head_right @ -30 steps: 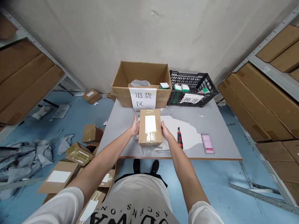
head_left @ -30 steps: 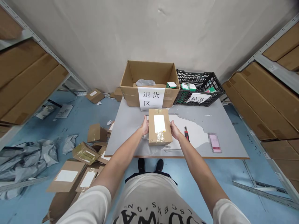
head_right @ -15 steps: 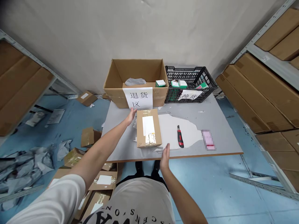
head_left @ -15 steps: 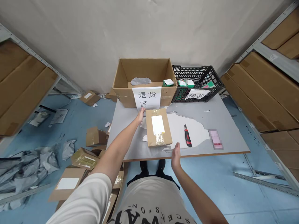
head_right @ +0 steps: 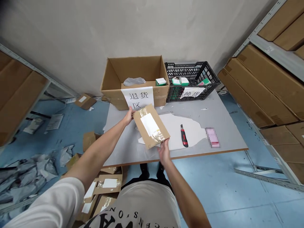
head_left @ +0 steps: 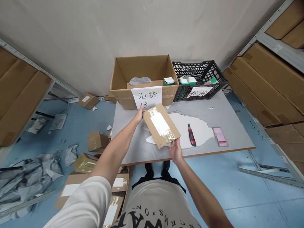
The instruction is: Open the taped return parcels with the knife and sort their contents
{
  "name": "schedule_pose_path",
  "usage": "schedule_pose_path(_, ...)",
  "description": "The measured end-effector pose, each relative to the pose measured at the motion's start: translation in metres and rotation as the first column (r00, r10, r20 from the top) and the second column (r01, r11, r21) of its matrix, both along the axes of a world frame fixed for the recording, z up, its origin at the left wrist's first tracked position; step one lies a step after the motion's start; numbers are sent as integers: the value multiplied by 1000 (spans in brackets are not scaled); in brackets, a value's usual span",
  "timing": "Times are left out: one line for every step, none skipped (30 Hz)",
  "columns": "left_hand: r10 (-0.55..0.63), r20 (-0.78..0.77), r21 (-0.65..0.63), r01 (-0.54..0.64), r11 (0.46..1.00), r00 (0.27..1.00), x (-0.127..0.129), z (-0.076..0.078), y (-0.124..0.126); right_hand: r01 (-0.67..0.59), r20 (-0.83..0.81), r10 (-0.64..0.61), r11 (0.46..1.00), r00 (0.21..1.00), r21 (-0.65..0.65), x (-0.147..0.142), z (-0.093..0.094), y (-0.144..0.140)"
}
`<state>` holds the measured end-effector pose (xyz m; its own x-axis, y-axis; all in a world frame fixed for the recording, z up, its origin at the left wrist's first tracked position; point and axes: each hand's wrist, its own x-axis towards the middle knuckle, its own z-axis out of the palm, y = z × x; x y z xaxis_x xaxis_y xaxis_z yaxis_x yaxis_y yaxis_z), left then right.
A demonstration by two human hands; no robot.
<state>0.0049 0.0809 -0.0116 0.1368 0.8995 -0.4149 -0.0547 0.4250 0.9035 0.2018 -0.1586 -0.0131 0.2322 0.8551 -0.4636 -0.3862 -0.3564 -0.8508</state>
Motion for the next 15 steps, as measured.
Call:
schedule_pose_path(10,-3,16,-10,1000,1000,-5,6,-7,-41,18,41,999,999,-5,13,7,12)
schedule_pose_path(20,1,30,-20,999,1000,-10,11,-15,-63,31,63,998,998,-15,28,14,26)
schedule_pose_path(32,12,39,-32,999,999,-14,16,-25,-93,28,94,995,995,-29,42,21,41)
schedule_pose_path(44,30,42,-45,998,999,-17,21,-35,-115,24,117,992,993,-52,55,28,57)
schedule_pose_path(56,51,37,-58,998,997,-19,25,-47,-150,22,152,985,988,-84,66,34,73)
schedule_pose_path(68,71,26,-70,997,995,-21,27,-60,-190,31,195,974,980,-120,76,40,88)
schedule_pose_path(80,91,9,-81,997,993,-23,29,-73,-217,51,227,965,973,-148,84,45,102)
schedule_pose_path(92,109,-10,-91,996,990,-24,29,-87,-249,65,262,954,963,-165,89,49,114)
schedule_pose_path(103,127,-28,-100,995,987,-25,28,-101,-284,71,300,943,951,-175,93,51,124)
schedule_pose_path(116,144,-45,-111,993,983,-26,26,-114,-316,76,334,930,939,-187,95,52,131)
schedule_pose_path(126,163,-58,-118,991,979,-27,23,-126,-347,78,368,916,927,-201,96,52,135)
schedule_pose_path(134,181,-71,-123,990,974,-27,19,-138,-375,80,401,900,913,-222,96,50,138)
schedule_pose_path(139,198,-85,-125,989,970,-28,15,-149,-400,82,431,882,898,-249,95,47,138)
schedule_pose_path(145,211,-101,-126,987,967,-28,10,-158,-423,84,460,862,884,-279,94,44,137)
schedule_pose_path(154,219,-120,-130,984,963,-29,5,-166,-439,86,484,845,871,-306,93,40,135)
